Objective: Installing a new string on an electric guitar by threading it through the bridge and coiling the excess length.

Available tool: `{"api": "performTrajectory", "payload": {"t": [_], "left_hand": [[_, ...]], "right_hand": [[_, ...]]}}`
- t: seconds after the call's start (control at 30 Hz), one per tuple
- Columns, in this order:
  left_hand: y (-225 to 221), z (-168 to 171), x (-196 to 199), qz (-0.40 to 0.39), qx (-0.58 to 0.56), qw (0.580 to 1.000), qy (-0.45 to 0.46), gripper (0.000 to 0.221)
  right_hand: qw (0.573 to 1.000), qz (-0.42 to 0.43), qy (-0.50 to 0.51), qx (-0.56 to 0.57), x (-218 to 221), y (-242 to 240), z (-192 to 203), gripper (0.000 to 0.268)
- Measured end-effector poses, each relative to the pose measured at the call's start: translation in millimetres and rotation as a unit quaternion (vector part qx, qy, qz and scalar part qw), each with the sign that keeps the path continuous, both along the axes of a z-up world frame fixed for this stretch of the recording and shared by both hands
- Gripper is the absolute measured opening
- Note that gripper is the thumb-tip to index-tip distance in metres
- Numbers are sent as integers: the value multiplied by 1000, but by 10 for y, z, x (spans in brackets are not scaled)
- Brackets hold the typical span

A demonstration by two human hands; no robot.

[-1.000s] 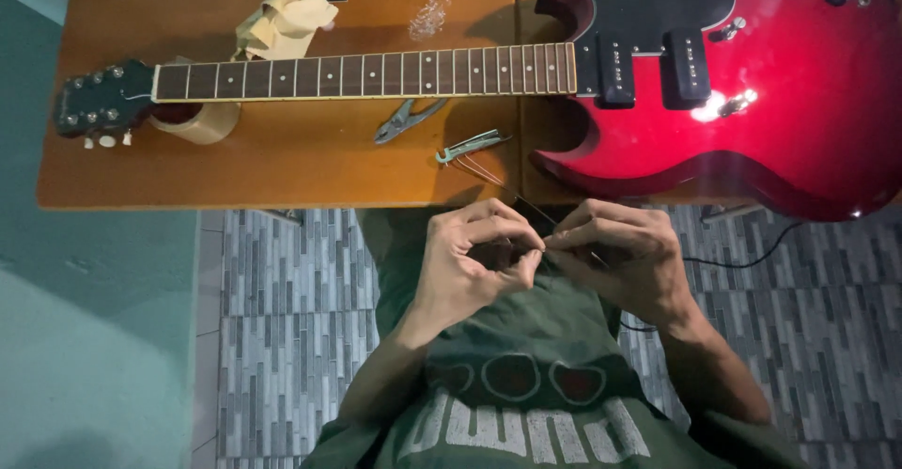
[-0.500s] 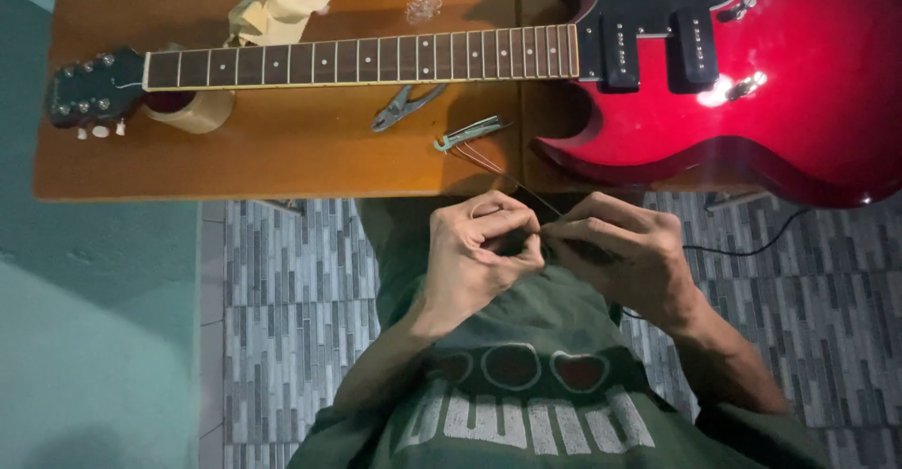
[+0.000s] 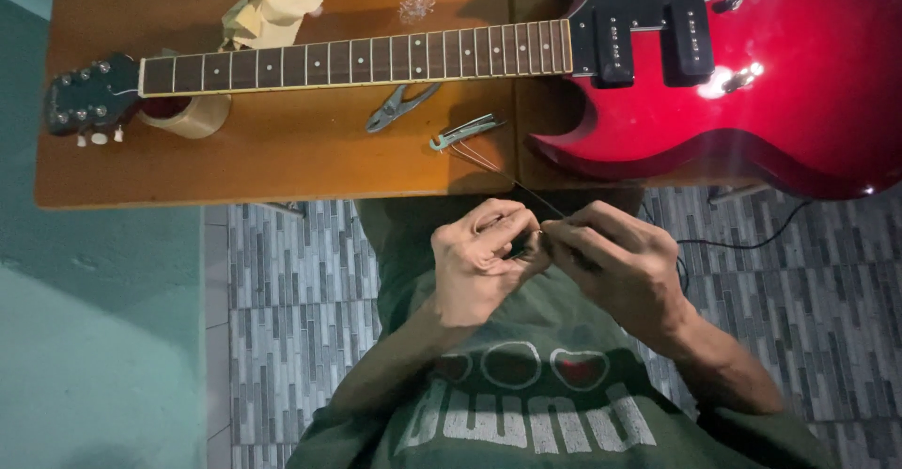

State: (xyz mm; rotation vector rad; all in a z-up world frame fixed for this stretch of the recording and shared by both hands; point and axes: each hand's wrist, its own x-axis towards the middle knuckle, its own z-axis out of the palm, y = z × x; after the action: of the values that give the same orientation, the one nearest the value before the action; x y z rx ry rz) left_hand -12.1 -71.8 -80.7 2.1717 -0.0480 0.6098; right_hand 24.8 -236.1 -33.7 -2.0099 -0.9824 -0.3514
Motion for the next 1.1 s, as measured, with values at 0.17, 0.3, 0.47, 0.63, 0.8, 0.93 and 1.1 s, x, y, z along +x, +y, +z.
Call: {"api": "performTrajectory", "payload": {"t": [0.17,0.3,0.47,0.63,0.8,0.93,1.1], "left_hand": [[84,-191,35,-70,-27,997,3,13],[156,133,91,-57,-115,992,0,20],[319,363,34,-127,-209,967,-68,62],[355,369,39,-134,-215,963,-90,28],[373,417,12,-108,-204,962,-146,31],[322,412,-21,-110,-237,955,-138,21],[276,487,-33,-72,-259,955,-130,13]], "right_hand": [[992,-108,-42,-59,-88,28,-269,16],[988,-81,-51,-119,44,-100,-325,16],[994,-87,9,-59,93,-133,-226,20],[996,-73,37,22,110,-35,-4,12],[996,-74,46,27,94,-50,15,14],[995,-42,54,69,105,-64,22,16],[991,0,61,121,56,62,211,14]]}}
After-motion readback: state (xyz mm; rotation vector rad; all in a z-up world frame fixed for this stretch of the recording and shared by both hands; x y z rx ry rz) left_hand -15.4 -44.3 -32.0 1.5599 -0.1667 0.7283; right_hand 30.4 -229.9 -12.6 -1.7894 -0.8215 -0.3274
